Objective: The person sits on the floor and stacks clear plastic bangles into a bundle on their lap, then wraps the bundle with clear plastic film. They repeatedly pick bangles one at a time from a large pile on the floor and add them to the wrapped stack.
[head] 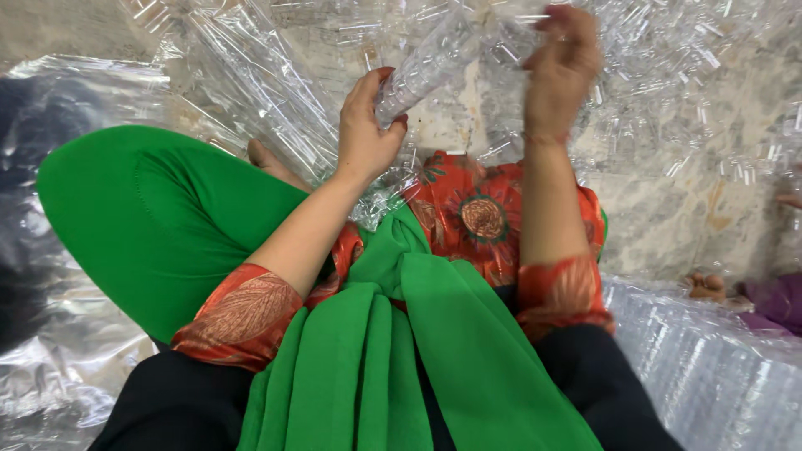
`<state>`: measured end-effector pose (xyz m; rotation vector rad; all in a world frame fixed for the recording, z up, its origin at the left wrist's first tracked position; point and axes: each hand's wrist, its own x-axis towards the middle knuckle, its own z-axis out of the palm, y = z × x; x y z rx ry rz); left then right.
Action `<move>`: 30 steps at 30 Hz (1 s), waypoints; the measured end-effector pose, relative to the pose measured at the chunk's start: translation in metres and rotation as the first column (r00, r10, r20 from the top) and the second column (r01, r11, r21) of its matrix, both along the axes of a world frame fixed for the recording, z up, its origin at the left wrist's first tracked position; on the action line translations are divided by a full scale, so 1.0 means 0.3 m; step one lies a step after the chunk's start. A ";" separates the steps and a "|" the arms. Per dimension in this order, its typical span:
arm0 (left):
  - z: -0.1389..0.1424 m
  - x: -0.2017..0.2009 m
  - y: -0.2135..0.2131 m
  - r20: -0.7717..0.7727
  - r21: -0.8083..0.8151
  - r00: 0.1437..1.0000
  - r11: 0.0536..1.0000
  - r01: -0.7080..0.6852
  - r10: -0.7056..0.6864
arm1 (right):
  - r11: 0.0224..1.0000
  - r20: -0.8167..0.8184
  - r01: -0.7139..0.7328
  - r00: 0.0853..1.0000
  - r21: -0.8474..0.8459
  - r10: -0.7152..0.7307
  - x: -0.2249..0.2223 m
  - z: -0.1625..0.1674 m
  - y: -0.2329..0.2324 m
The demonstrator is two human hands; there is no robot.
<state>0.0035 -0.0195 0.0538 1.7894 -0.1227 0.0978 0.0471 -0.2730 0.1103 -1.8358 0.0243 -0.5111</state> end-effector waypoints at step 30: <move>-0.002 -0.017 0.109 0.178 0.268 0.983 0.963 -0.017 -0.032 | 0.904 -0.345 -0.240 0.865 0.353 0.364 -0.257 -0.346 0.310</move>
